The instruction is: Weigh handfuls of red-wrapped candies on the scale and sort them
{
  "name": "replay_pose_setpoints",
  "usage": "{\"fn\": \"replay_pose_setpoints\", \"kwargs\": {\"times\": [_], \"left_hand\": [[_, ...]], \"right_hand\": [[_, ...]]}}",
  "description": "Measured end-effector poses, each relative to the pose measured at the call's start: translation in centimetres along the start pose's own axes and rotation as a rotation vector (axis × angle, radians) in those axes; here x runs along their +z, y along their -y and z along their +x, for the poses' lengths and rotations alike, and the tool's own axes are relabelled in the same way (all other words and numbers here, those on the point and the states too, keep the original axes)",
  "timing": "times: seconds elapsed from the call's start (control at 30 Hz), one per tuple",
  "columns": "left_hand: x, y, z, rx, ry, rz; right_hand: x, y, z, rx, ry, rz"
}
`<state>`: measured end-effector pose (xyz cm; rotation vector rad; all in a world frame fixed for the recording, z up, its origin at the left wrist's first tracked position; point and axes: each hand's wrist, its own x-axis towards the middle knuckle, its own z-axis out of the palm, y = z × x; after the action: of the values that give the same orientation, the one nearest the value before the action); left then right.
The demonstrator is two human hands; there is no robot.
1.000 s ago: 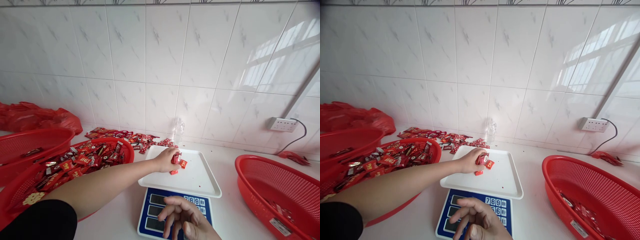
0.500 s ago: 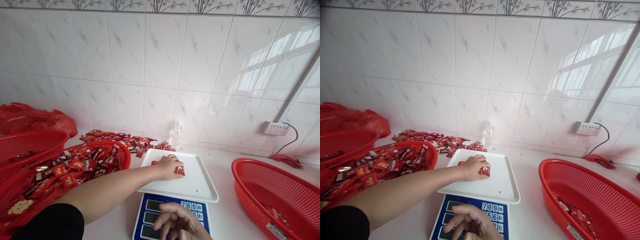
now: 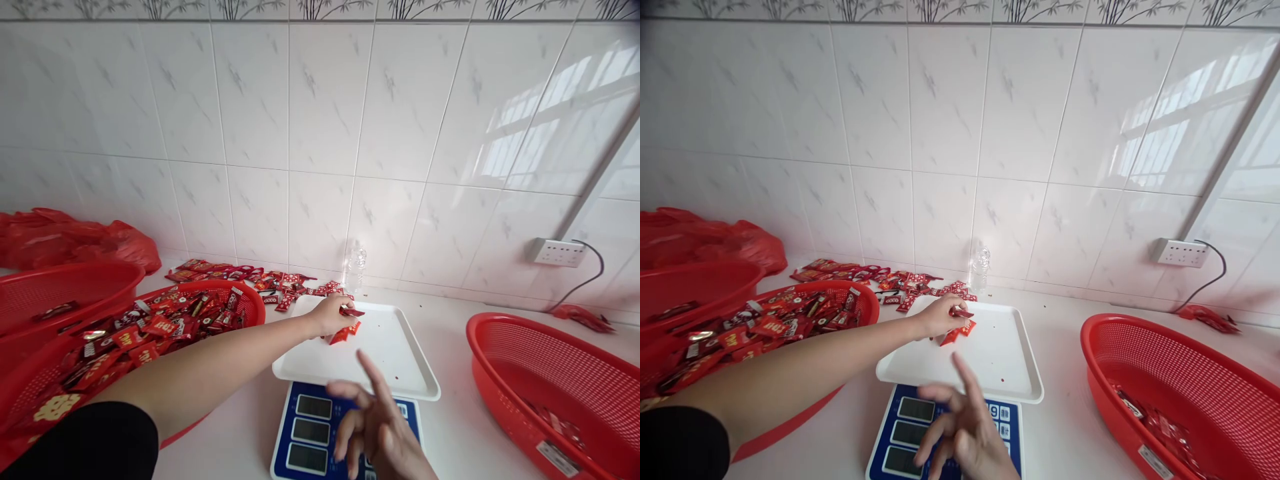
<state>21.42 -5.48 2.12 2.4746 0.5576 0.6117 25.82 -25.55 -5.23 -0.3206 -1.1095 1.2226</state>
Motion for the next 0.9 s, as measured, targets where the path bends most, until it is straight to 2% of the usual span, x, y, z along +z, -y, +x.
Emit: {"fn": "replay_pose_setpoints", "kwargs": {"times": [0.07, 0.1, 0.2, 0.27, 0.37, 0.43, 0.6, 0.77, 0.9], "left_hand": [[-0.5, -0.1, -0.1, -0.028, -0.004, -0.015], [-0.7, -0.1, -0.2, -0.038, -0.005, -0.019], [-1.1, -0.1, -0.5, -0.050, -0.010, -0.020], [-1.3, 0.0, -0.8, -0.046, -0.005, -0.018], [-1.2, 0.0, -1.3, -0.018, 0.049, -0.006], [-1.1, 0.0, -1.6, 0.016, 0.128, 0.028], [-1.4, -0.2, -2.2, 0.043, 0.354, 0.127], [-2.4, 0.2, -2.8, -0.067, 0.430, 0.249], [-2.4, 1.0, -3.0, -0.100, 0.470, 0.300]], "right_hand": [[-0.3, 0.2, 0.0, -0.057, -0.116, 0.042], [-0.4, 0.3, 0.0, -0.056, -0.133, 0.050], [-0.4, 0.2, 0.0, 0.033, -0.054, 0.031], [-0.3, 0.3, 0.0, 0.047, -0.067, 0.021], [0.0, 1.0, 0.0, -0.054, -0.280, 0.036], [0.1, 1.2, 0.0, -0.073, -0.361, 0.033], [0.1, 0.5, -0.1, 0.023, -0.137, -0.022], [0.0, 0.7, -0.2, -0.015, -0.237, 0.003], [0.2, 0.8, -0.3, -0.031, -0.215, 0.018]]}}
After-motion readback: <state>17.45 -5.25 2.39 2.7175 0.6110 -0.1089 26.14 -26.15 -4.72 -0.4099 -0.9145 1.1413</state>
